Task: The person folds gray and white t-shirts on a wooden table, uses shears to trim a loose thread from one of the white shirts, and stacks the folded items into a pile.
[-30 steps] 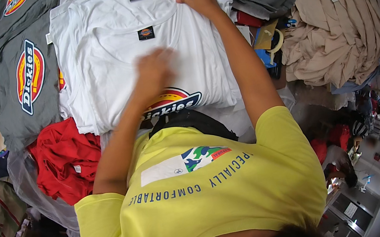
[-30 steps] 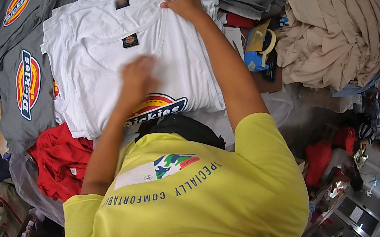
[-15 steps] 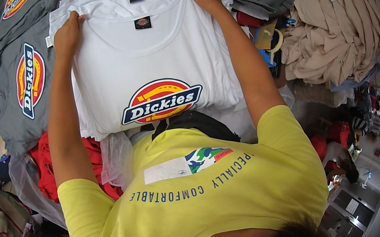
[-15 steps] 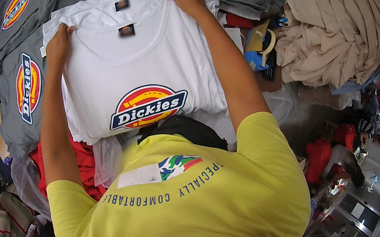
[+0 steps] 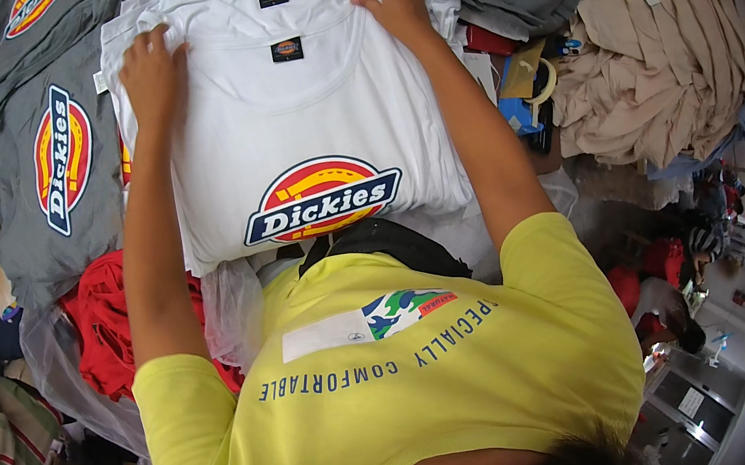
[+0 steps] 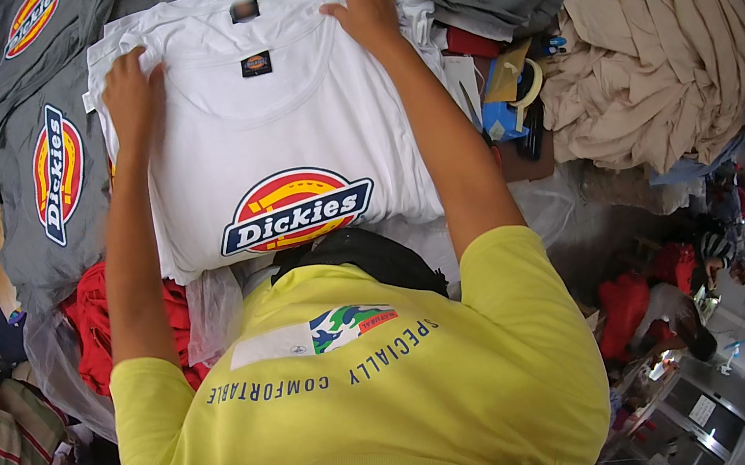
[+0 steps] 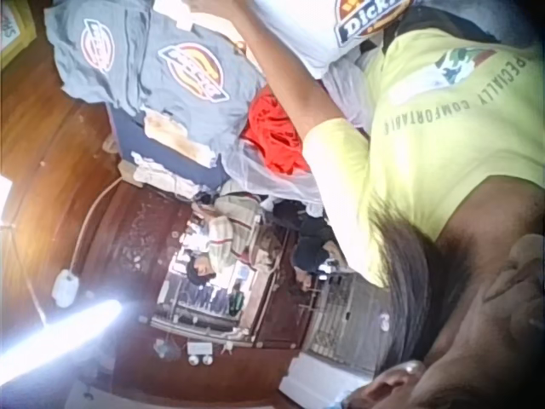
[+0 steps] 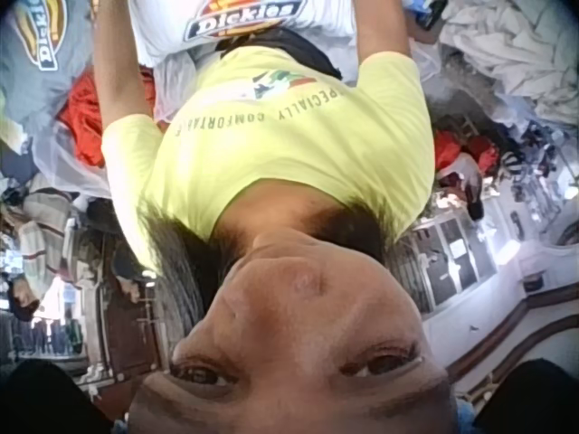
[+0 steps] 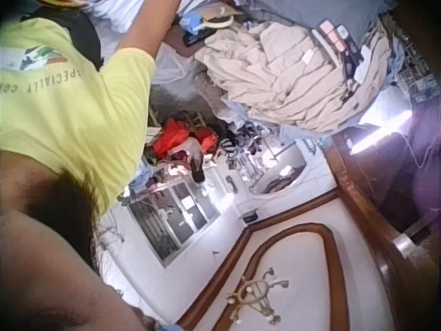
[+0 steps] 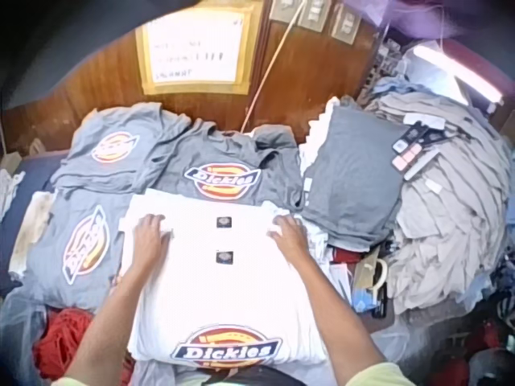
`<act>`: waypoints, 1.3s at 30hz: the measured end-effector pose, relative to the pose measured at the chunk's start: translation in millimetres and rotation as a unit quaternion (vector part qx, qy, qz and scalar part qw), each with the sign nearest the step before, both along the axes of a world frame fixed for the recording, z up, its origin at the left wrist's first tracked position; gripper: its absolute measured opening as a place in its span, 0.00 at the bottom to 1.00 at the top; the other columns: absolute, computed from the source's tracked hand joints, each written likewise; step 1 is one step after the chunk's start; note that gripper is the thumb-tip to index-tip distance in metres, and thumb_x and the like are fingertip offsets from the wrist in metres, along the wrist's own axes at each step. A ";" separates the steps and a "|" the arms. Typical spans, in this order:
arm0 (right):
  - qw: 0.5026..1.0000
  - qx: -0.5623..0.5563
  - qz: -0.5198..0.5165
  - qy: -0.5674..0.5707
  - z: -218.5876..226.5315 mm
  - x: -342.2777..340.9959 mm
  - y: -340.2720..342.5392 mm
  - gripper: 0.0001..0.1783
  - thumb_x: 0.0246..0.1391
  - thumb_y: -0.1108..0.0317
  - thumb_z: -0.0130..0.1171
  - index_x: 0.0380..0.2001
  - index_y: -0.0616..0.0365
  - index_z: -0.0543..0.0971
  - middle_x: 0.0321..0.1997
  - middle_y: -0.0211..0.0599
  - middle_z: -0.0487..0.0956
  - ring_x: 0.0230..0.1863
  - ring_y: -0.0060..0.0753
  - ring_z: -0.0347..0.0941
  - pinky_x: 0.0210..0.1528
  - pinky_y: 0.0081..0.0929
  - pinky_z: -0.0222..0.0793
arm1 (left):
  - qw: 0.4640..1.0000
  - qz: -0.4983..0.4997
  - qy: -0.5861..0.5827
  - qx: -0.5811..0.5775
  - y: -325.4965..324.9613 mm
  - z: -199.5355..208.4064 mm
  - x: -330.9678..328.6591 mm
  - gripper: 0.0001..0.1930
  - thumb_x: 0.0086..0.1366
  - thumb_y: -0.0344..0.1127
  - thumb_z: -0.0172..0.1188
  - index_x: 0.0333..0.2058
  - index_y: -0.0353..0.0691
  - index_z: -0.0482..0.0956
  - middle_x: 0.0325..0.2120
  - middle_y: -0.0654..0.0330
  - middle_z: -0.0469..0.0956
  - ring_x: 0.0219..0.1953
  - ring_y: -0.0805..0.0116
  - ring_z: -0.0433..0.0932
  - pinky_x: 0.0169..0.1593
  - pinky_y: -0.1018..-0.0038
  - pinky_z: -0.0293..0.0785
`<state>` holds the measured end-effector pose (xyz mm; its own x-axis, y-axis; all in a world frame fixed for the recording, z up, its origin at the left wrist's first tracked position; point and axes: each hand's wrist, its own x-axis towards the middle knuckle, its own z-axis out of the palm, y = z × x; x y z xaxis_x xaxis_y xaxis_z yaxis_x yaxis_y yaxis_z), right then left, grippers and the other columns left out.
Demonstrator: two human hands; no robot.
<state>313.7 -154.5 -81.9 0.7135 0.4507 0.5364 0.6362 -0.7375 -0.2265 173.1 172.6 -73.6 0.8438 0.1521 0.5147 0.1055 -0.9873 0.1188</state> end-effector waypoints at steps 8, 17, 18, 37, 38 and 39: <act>0.873 0.078 -0.098 0.471 43.1 -170.8 -166.0 0.10 0.50 0.65 0.59 0.32 0.60 0.77 0.23 0.28 0.74 0.26 0.15 0.66 0.29 0.17 0.62 | 0.951 0.080 0.078 -0.288 -43.3 -8.4 -255.2 0.14 0.57 0.34 0.59 0.36 0.31 0.68 0.29 0.52 0.66 0.33 0.58 0.66 0.39 0.68 0.64; 0.813 0.137 -0.126 0.551 1.5 -290.6 -198.4 0.22 0.46 0.65 0.64 0.43 0.65 0.74 0.32 0.31 0.76 0.28 0.19 0.70 0.33 0.18 0.68 | 0.873 0.135 0.039 -0.467 -77.4 -53.6 -318.3 0.16 0.56 0.33 0.62 0.41 0.34 0.69 0.30 0.57 0.71 0.30 0.69 0.70 0.33 0.76 0.67; 0.814 0.134 -0.132 0.550 -3.8 -293.0 -198.4 0.22 0.46 0.65 0.65 0.43 0.65 0.74 0.32 0.32 0.76 0.28 0.19 0.70 0.33 0.18 0.68 | 0.883 0.132 0.061 -0.446 -74.3 -55.6 -319.2 0.16 0.56 0.33 0.62 0.40 0.34 0.69 0.29 0.57 0.72 0.29 0.70 0.70 0.33 0.77 0.67; 0.632 0.437 -0.110 0.630 -32.5 -295.3 -247.4 0.07 0.52 0.66 0.60 0.31 0.57 0.76 0.30 0.26 0.76 0.32 0.16 0.70 0.40 0.19 0.68 | 0.626 0.019 0.168 -0.762 10.2 -19.4 -341.6 0.07 0.57 0.22 0.54 0.36 0.36 0.70 0.31 0.65 0.75 0.34 0.78 0.74 0.42 0.81 0.70; 0.619 0.457 -0.099 0.631 -35.7 -295.3 -252.5 0.07 0.52 0.66 0.59 0.32 0.57 0.76 0.31 0.27 0.76 0.33 0.17 0.70 0.41 0.20 0.69 | 0.646 0.014 0.198 -0.737 10.6 -15.2 -338.8 0.07 0.57 0.23 0.55 0.35 0.36 0.71 0.30 0.66 0.75 0.34 0.79 0.73 0.40 0.82 0.69; 0.614 0.468 -0.100 0.627 -38.0 -295.2 -258.6 0.07 0.52 0.67 0.59 0.32 0.58 0.76 0.31 0.27 0.76 0.33 0.18 0.70 0.41 0.21 0.69 | 0.666 0.010 0.226 -0.711 11.7 -11.8 -336.8 0.06 0.57 0.24 0.56 0.34 0.36 0.72 0.29 0.67 0.75 0.33 0.80 0.72 0.38 0.83 0.68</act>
